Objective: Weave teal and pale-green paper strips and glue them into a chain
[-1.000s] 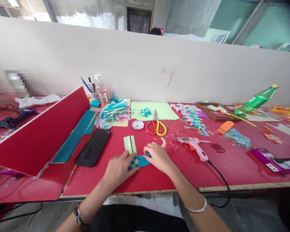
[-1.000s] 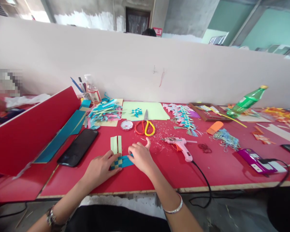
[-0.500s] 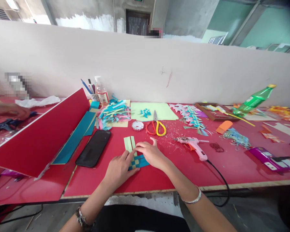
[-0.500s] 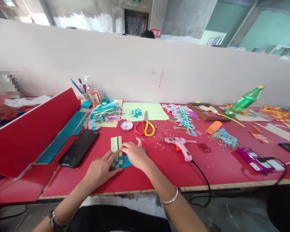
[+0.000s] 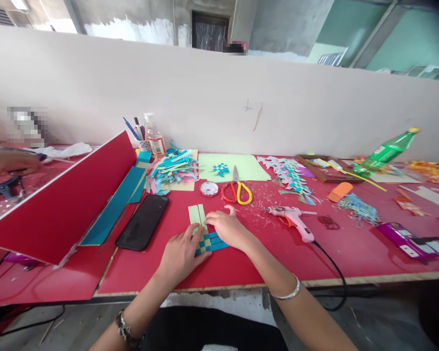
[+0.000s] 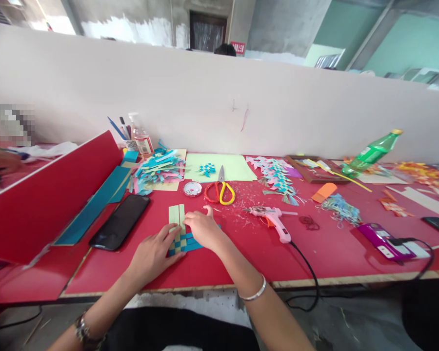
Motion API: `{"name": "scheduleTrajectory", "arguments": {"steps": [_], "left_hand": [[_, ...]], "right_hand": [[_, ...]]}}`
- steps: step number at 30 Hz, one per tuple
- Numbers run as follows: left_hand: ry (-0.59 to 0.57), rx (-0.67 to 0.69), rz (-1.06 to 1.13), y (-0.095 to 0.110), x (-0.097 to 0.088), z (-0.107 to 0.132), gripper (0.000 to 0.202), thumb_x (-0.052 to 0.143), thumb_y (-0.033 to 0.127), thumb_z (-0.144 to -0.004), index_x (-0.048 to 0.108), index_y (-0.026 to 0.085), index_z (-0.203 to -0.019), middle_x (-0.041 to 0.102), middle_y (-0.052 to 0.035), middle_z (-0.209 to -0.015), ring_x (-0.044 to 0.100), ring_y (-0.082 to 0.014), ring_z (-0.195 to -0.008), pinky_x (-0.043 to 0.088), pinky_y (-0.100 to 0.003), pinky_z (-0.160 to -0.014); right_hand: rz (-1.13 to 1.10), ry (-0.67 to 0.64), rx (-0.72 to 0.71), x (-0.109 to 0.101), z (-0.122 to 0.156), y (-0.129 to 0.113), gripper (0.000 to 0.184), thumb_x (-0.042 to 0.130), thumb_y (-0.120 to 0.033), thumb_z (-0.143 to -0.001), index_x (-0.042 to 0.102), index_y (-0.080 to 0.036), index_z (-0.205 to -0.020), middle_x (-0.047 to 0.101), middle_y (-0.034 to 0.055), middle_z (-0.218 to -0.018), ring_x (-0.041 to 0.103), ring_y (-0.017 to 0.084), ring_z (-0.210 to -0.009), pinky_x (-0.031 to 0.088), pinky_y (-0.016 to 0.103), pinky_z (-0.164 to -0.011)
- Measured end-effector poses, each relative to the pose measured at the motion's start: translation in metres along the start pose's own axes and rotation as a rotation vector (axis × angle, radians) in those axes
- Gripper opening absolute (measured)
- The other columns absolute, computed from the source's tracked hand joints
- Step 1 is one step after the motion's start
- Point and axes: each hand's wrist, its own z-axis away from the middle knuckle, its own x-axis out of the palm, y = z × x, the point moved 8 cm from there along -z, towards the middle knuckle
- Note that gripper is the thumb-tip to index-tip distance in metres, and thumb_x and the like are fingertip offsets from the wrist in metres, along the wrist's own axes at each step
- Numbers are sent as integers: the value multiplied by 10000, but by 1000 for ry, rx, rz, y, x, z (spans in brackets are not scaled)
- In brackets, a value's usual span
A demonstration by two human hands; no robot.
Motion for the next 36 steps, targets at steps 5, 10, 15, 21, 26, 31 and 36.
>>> {"name": "scheduleTrajectory", "arguments": {"steps": [5, 10, 15, 21, 26, 31, 36], "left_hand": [[21, 40, 100, 2, -4, 2, 325, 370, 395, -825, 465, 216, -1078, 484, -51, -1119, 556, -157, -844, 443, -244, -675], [25, 51, 163, 0, -4, -1, 233, 435, 311, -811, 495, 212, -1013, 540, -31, -942, 512, -162, -885, 421, -242, -722], [-37, 51, 225, 2, -6, -8, 152, 438, 262, -812, 523, 205, -925, 545, -24, -889, 523, -147, -844, 408, -217, -673], [-138, 19, 190, 7, -8, -12, 156, 417, 256, -816, 509, 202, -930, 557, -25, -855, 558, -136, -746, 374, -193, -534], [-130, -108, 56, 9, -9, -18, 241, 413, 386, -803, 500, 186, -907, 586, -47, -836, 582, -168, -746, 379, -209, -525], [-73, -170, -42, 14, -8, -25, 310, 295, 372, -850, 504, 145, -874, 601, -90, -767, 598, -211, -736, 393, -236, -523], [-18, -190, -49, 8, -9, -23, 284, 266, 276, -857, 507, 174, -967, 622, -65, -728, 604, -199, -664, 375, -231, -492]], "right_hand": [[-69, 7, -3, -5, 3, 4, 443, 277, -13, -760, 525, -232, -1054, 564, 34, -1091, 486, 135, -1003, 76, 437, -957], [-111, 120, 100, -21, 24, 22, 353, 298, -109, -822, 495, -237, -1085, 549, 50, -1091, 484, 142, -999, 125, 426, -938], [-110, 33, 139, -11, 38, 28, 140, 518, -233, -761, 572, -219, -889, 558, 34, -961, 485, 174, -937, 239, 376, -815], [-78, 96, 136, -17, 36, 27, 87, 549, -279, -746, 565, -193, -738, 544, 26, -922, 459, 181, -934, 213, 365, -786], [-207, 126, 161, -30, 34, 24, 174, 505, -342, -770, 547, -187, -704, 571, -19, -771, 509, 132, -792, 198, 352, -800], [-321, 184, 136, -51, 30, 8, 213, 502, -365, -763, 525, -179, -661, 573, -40, -704, 517, 108, -719, 243, 302, -770], [-461, 338, 205, -79, 56, 32, 245, 438, -370, -784, 504, -176, -651, 567, -23, -663, 517, 112, -653, 341, 248, -697]]}}
